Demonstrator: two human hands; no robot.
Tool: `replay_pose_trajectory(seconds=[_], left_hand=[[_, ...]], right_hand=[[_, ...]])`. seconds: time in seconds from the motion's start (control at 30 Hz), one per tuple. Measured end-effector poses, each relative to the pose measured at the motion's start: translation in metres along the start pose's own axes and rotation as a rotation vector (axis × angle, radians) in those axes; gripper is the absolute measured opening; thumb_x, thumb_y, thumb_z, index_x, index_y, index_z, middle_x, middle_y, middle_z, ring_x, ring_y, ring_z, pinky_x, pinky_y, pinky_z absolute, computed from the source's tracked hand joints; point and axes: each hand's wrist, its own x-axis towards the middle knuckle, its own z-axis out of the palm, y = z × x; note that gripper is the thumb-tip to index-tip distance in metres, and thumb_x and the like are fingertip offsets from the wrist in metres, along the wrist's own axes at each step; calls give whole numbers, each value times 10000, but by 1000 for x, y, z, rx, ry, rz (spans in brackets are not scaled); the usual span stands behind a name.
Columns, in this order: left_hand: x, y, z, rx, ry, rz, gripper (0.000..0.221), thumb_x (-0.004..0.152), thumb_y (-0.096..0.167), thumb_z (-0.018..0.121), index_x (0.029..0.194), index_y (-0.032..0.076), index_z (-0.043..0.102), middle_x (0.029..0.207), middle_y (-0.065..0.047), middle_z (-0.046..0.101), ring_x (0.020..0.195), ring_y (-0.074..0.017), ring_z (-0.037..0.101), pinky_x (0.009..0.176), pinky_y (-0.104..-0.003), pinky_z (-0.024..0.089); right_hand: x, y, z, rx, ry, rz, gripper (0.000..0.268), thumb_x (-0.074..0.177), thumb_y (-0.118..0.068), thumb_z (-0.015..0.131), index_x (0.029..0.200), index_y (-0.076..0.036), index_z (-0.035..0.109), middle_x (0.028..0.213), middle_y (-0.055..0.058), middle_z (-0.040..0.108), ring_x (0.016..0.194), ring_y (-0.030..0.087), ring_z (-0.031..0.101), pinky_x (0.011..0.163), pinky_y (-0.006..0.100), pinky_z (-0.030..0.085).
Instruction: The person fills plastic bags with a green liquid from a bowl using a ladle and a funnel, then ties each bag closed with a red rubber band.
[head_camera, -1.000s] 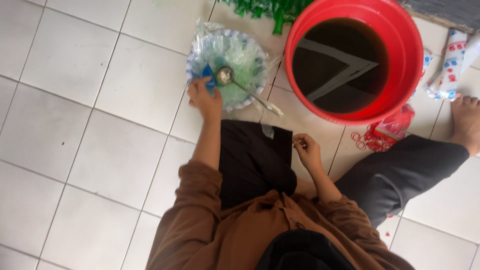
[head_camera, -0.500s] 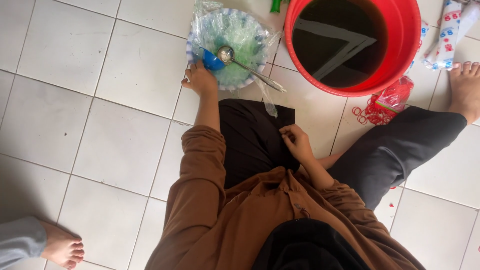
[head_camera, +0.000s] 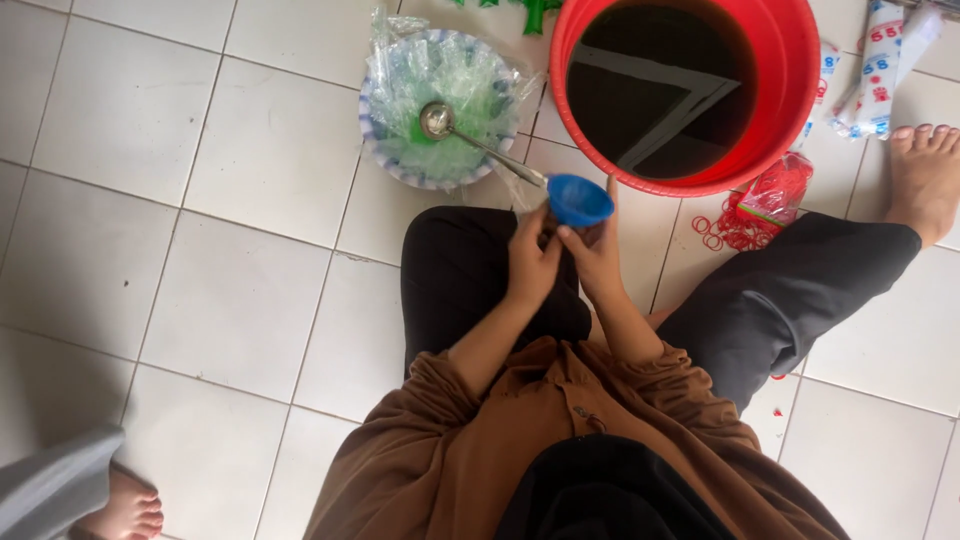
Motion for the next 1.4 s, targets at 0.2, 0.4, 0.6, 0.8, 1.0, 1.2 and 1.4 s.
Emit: replay_pose_trajectory(seconds=[0.2,0.4,0.6,0.8,1.0,1.2,1.4], left_hand=[[12,-19,7,-7,-392,21,416,973,135,700,1380,120,613,1220,-61,631,1142,-296,649,929,-415,557],[137,-118,-31,715,-157,67,574,799,58,796,1325,129,579,1292,-139,544,1146,-396,597,863,-582,530],[186,-152,-39,1004,-118,172,216,765,164,875,933,189,741,1193,14,530,1112,-275,516,915,-522,419],[179,-65,-56,573,99,244,167,956,132,747,970,262,643,1120,140,556,1025,-154,559,894,-396,349],[148,48,-60,68,116,389,84,1015,130,685,951,118,632,1075,-34,621,1011,-234,611,939,-424,420],[88,94,-48,-304,-101,320,205,953,101,750,885,34,569,994,-115,624,987,-239,625,928,-372,479],[41,135,-19,-444,-211,131,147,910,68,779,935,31,639,1028,-114,690,908,-181,665,837,-316,540]], right_hand=[[-23,-30,-43,-154,234,-96,835,841,56,821,1488,-174,345,1445,141,440,1239,354,621,1005,450,603],[-49,-62,-87,-193,375,-69,900,872,171,740,1528,-246,287,1208,210,619,1011,340,735,886,403,654],[-54,-17,-109,-220,443,-87,913,816,104,818,1507,-203,307,1308,183,557,1050,294,710,854,357,664],[-60,-15,-93,-183,371,4,922,775,113,840,1499,-159,339,1338,212,535,1136,368,674,934,485,618],[-54,-51,-64,-198,370,-19,833,798,129,808,1442,-132,349,1181,211,594,1031,348,709,915,471,624],[-39,-127,-28,-79,325,-135,765,803,7,850,1355,-159,348,1183,230,614,1061,331,704,905,424,628],[-33,-169,-9,57,213,-239,764,823,-146,835,1395,-154,329,1208,273,617,1125,348,691,982,447,590]])
